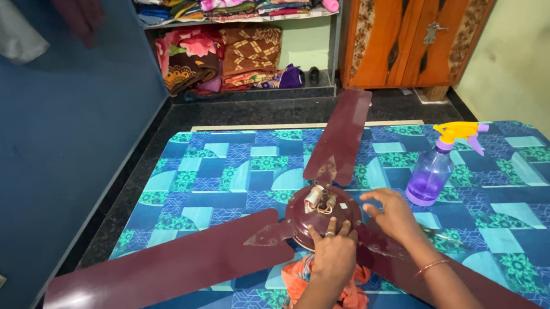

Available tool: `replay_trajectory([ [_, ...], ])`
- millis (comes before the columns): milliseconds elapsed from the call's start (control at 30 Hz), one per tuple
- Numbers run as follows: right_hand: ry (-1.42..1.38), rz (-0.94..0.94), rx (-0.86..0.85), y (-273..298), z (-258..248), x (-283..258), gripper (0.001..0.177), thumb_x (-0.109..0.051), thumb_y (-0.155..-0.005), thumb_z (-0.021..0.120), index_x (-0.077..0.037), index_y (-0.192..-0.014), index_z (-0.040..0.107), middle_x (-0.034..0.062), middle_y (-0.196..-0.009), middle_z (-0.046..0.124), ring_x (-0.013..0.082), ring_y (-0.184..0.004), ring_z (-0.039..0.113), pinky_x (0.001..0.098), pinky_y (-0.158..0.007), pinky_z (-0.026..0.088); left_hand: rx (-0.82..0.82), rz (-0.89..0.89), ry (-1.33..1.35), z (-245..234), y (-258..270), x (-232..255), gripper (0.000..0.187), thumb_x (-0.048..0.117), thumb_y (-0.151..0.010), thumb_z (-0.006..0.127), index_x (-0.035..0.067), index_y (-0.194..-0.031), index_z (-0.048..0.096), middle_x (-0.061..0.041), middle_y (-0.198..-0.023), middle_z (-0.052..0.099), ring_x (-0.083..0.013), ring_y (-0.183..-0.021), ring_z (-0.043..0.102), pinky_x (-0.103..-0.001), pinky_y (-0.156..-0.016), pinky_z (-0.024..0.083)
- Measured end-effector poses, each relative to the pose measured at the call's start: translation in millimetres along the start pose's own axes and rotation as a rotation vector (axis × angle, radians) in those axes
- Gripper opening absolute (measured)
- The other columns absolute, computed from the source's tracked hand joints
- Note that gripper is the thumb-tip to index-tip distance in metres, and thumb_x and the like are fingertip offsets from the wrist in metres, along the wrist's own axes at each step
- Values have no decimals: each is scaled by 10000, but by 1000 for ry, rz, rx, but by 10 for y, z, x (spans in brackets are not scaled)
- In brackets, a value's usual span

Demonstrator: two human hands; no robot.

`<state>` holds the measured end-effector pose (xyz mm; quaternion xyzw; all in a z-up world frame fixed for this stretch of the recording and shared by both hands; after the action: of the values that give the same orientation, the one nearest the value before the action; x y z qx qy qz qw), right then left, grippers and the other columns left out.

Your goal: The person uses a screwdriver to loosen and remove screws from the central hub of a ceiling fan. They detach the fan blades one by one and place them on the floor. The person then picks up a spray bottle and appears to prepare for cleaning.

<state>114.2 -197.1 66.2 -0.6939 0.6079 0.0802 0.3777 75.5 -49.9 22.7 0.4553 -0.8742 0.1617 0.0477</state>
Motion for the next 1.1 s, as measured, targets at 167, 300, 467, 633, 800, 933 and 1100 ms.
replay_trajectory([
  [167,19,133,-305,196,486,645,331,-194,-876,730,-115,-1197,728,160,-1218,718,354,-1115,686,426,-955,531,18,8,0,-3,9,-9,358,112,-898,594,47,-1238,684,-113,-1499,542,-367,-1428,435,-837,-1063,216],
  [300,82,260,-158,247,327,969,258,-255,-922,699,-181,-1162,762,117,-1169,764,331,-1050,734,420,-904,570,-24,6,6,14,4,-15,366,114,-875,611,55,-1229,685,-111,-1504,530,-374,-1433,421,-833,-1063,216],
  [467,331,415,-65,317,-190,1164,234,-257,-909,726,-232,-1132,789,106,-1088,779,327,-1038,735,443,-903,576,-14,-3,15,-31,-21,-3,360,110,-879,621,52,-1228,688,-108,-1501,534,-374,-1431,424,-839,-1051,230],
  [633,658,470,-169,365,-341,1224,392,-189,-782,785,-261,-1166,766,92,-1214,696,338,-1123,635,527,-904,508,-68,-12,-34,-29,-55,39,363,104,-856,637,46,-1209,698,-124,-1491,536,-389,-1432,417,-825,-1049,257],
  [800,451,374,-109,295,-251,1320,311,-139,-831,757,-156,-1142,757,136,-1224,703,350,-1144,671,456,-983,532,-101,-21,-49,-24,-102,62,347,108,-863,645,28,-1194,708,-141,-1463,557,-396,-1425,433,-812,-1039,305],
  [933,214,92,-7,-65,-22,1267,325,-63,-816,723,-66,-1139,750,174,-1234,697,383,-1133,670,436,-1006,526,-142,-5,-70,21,-190,78,338,118,-871,651,15,-1185,723,-182,-1434,575,-446,-1390,462,-798,-1022,351],
  [1100,167,21,-50,-580,410,1414,311,-43,-844,690,-59,-1151,738,191,-1262,677,407,-1127,652,452,-990,518,-197,-50,-81,134,-328,108,410,133,-862,669,12,-1254,683,-240,-1316,618,-512,-1324,489,-761,-981,413],
])
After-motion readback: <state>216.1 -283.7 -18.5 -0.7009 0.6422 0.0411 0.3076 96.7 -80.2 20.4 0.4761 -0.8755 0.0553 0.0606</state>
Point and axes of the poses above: each hand's wrist, its own y-axis away from the middle knuckle, its own z-axis out of the palm, x = y × z, the point moved 8 cm from there along -y, towards the middle knuckle
